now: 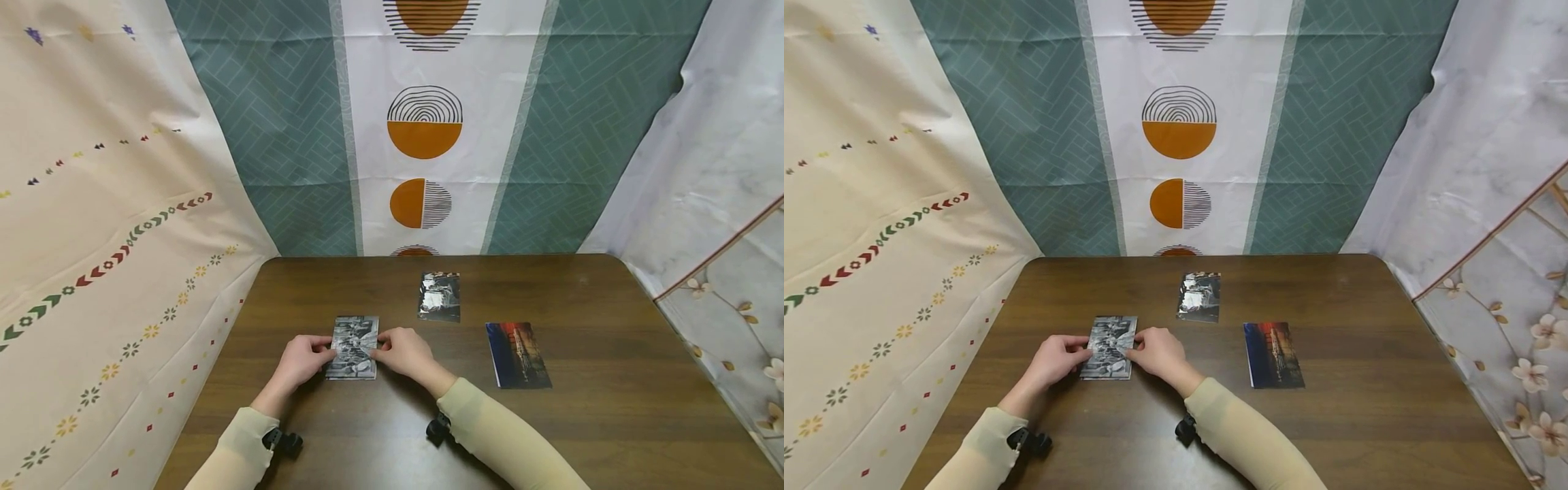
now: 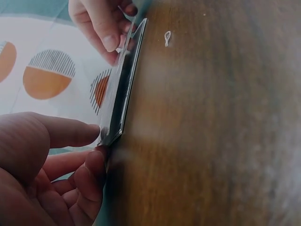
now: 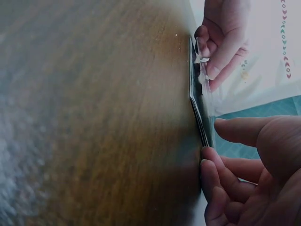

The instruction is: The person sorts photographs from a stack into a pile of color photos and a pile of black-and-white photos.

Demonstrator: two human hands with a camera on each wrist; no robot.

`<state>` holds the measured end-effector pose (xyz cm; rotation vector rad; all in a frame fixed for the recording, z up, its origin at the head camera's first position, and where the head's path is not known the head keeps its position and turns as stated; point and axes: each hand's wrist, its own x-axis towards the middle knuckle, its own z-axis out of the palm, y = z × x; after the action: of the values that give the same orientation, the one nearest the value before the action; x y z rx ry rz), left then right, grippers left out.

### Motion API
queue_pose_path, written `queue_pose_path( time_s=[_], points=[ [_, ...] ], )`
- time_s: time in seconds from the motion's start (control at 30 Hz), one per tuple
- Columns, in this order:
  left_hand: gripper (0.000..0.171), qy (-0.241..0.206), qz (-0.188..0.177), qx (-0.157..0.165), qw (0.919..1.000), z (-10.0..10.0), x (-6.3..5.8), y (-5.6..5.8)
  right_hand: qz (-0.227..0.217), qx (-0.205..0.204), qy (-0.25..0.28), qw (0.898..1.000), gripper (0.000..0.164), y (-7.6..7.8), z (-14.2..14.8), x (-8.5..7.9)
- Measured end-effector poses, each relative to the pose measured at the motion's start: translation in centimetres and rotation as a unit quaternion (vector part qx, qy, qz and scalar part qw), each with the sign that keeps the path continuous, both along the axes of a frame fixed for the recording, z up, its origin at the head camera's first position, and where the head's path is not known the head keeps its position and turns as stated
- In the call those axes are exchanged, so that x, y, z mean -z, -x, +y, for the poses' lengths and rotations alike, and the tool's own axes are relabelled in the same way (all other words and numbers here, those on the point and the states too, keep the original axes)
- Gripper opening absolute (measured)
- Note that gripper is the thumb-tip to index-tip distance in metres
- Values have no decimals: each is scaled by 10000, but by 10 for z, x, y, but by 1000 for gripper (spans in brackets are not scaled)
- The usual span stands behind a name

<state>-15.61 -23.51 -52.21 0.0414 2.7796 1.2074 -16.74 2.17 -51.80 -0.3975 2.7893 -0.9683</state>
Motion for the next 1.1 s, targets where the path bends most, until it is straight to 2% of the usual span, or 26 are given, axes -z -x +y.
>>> queue_pose_path(
  time_s=[0.4,0.8,0.97,1.1],
  points=[
    [35,39,-7,-7,10000,2,-1,1,-75,-63,46,9999,44,0,3,-3],
    [32,-217,-46,-69,9997,2,-1,2,-72,-47,161,9998,43,1,8,-4],
    [31,-398,32,-177,9990,6,-7,6,-105,21,265,9996,41,4,16,-6],
    [31,-563,145,-114,9982,19,-12,13,-39,169,286,9994,40,11,28,-8]
  ],
)
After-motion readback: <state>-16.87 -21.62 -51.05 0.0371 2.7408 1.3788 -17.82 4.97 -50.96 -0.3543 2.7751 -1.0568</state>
